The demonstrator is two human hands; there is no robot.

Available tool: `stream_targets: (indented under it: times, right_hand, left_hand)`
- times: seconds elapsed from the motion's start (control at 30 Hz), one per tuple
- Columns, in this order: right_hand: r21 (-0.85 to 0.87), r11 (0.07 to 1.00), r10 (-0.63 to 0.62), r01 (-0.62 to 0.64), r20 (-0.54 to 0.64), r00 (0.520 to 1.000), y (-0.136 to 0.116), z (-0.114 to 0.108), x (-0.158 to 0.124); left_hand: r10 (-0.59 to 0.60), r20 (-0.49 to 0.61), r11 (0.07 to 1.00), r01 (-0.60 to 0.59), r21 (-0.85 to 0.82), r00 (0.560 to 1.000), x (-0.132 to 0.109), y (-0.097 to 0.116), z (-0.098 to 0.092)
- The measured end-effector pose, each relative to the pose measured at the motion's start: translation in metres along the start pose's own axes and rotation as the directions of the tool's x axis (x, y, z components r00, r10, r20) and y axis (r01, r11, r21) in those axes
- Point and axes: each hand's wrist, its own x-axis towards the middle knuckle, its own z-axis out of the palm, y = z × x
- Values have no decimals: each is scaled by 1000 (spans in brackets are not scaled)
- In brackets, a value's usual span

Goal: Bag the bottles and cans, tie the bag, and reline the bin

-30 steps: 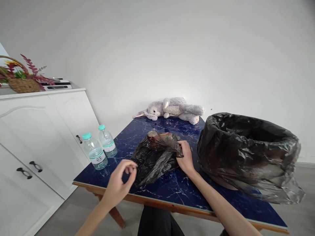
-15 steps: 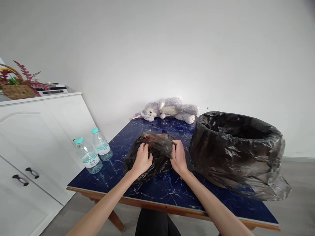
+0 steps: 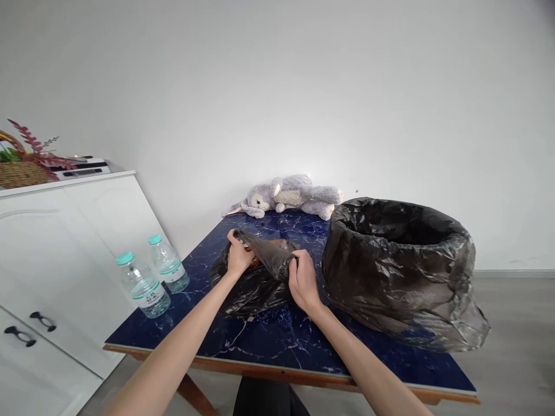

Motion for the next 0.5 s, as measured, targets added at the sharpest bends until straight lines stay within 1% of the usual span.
stream_targets:
  times: [0.07,0.13,0.2,0.27,0.33,0.37,0.43,0.5]
  right_hand:
    - [0,1000,16,-16,-12,1000,2,0,1]
    - [2,999,33,-33,-29,999,3,1,1]
    - [4,999,47,-46,-45,998,5,1,2]
    - [7,999,54,-54,-54,997,6,2,2]
    - [11,998,57,-57,-58,997,7,1,2]
    - [14,998,57,-57,-57,997,8,1,2]
    - [19,998,57,-56,-55,997,8,1,1]
    - [22,998,58,-57,-53,997,8,1,0]
  left_hand:
    - [-19,25,1000,19,2,1000,0,5,-6]
    - [-23,56,1000,23,7,998,-5,11,-18]
    - [-38,109,998,43,-38,993,-16,19,-38]
    - [-101,181,974,134,-182,978,-29,29,-64]
    - [-181,241,880,266,-394,954,-45,39,-95]
    - [-202,248,813,303,-497,948,-52,44,-110]
    - [-230,244,686,335,-646,942,-65,50,-138]
    - [-287,249,573,374,-729,925,-75,49,-160]
